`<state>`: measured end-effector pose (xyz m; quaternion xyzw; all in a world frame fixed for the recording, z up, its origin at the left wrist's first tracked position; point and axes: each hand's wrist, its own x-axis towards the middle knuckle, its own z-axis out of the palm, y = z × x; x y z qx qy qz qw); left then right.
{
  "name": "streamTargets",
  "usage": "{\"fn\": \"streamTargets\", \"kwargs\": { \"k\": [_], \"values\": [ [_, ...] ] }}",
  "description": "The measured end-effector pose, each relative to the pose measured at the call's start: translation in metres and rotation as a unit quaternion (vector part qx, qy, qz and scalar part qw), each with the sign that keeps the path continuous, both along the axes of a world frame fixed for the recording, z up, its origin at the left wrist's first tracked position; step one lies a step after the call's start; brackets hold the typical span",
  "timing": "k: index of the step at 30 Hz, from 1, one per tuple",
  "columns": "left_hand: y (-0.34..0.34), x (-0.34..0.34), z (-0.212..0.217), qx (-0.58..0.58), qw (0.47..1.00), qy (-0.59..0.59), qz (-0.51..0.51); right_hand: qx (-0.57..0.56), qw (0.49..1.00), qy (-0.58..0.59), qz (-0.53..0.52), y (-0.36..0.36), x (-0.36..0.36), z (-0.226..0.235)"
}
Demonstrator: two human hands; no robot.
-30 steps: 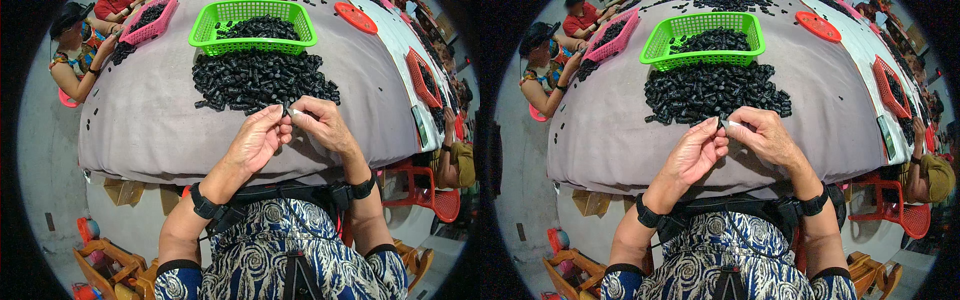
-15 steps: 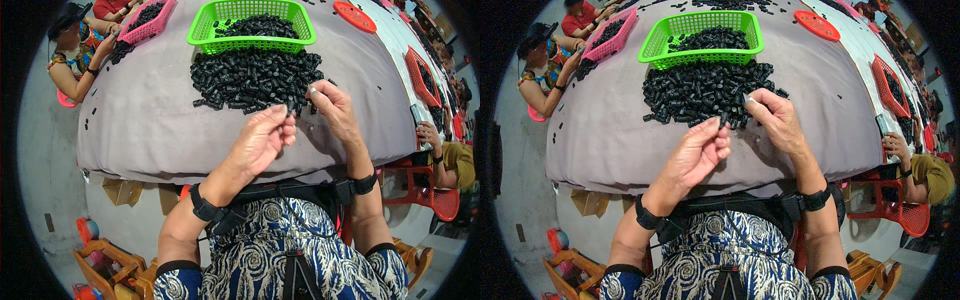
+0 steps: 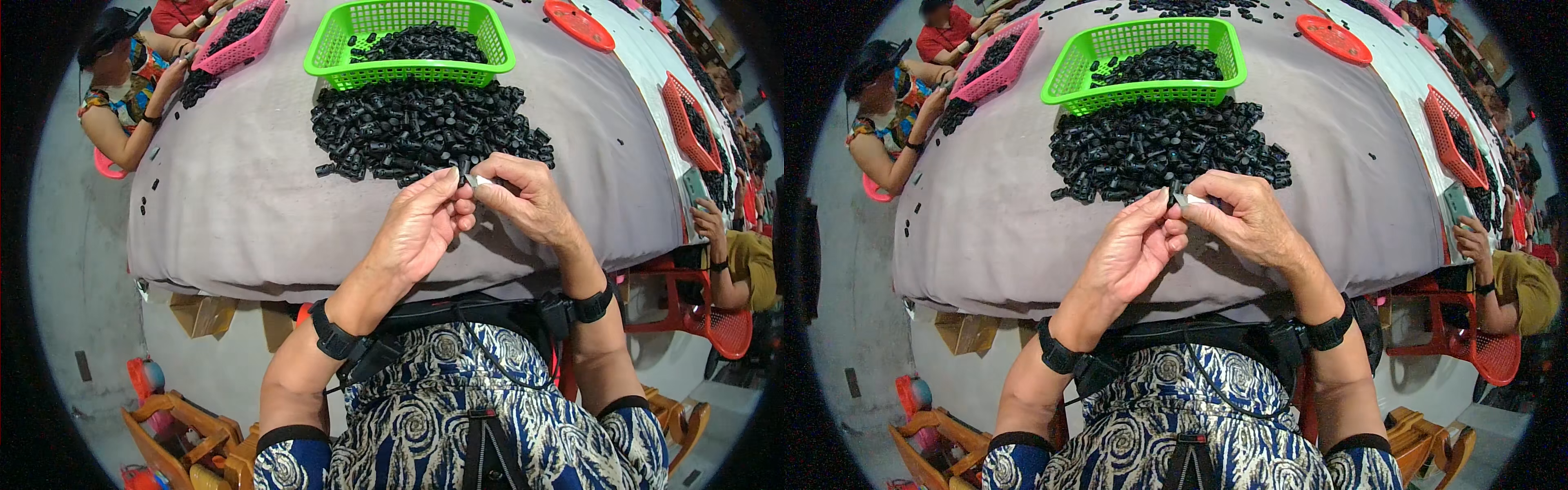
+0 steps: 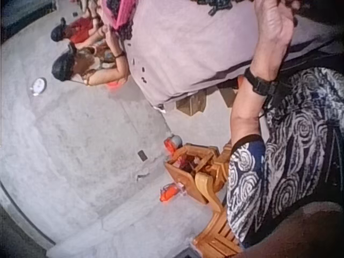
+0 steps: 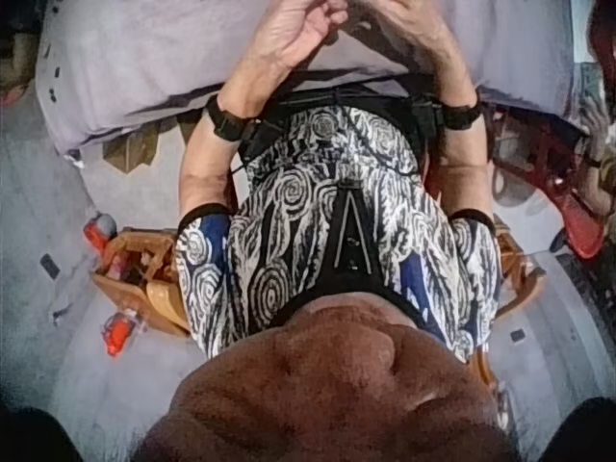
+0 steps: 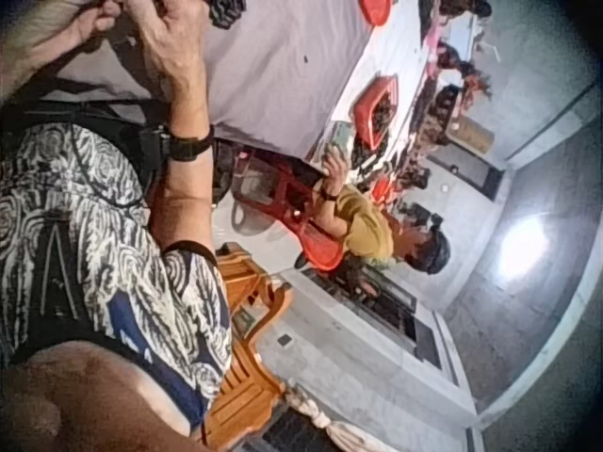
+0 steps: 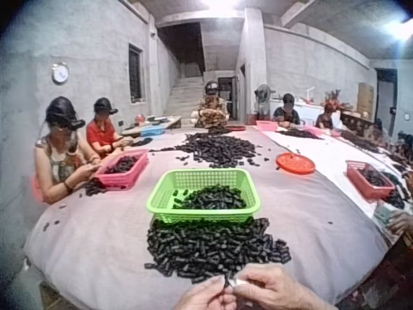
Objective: Assembling small black plastic or rubber components at a factory workstation.
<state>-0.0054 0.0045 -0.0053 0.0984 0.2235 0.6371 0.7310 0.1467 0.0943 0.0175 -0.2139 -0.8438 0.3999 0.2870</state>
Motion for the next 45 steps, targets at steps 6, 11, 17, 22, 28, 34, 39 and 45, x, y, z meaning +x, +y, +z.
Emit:
{"fn": "streamTargets", "kwargs": {
  "k": [6,11,17,22,28,34,39,45],
  "values": [
    [0.0,0.0,-0.002,0.004,1.0,0.009,0.003,0.01,1.0,-0.014,0.002,0.0,0.0,0.003],
    [0.0,0.0,-0.002,0.001,1.0,0.007,-0.005,0.017,1.0,-0.017,0.006,0.0,0.0,0.005],
    [0.0,-0.001,-0.003,-0.002,1.0,0.008,-0.003,-0.002,1.0,-0.024,-0.007,-0.001,-0.001,0.006],
    [-0.003,0.005,0.002,0.008,1.0,0.015,-0.025,-0.015,0.997,0.012,-0.069,0.009,0.001,-0.004],
    [-0.001,0.001,-0.002,0.023,1.0,0.005,-0.013,-0.199,0.972,0.104,-0.065,0.007,0.01,0.01],
    [0.0,0.003,-0.004,0.011,0.999,0.002,-0.033,-0.193,0.977,0.069,-0.054,-0.002,0.0,0.007],
    [-0.001,0.005,-0.003,0.001,0.999,0.012,-0.036,-0.259,0.962,0.084,-0.033,-0.01,-0.011,-0.001],
    [0.0,0.005,-0.004,-0.015,0.999,0.003,-0.044,-0.269,0.96,0.068,-0.044,-0.01,-0.01,0.001]
  ]
}}
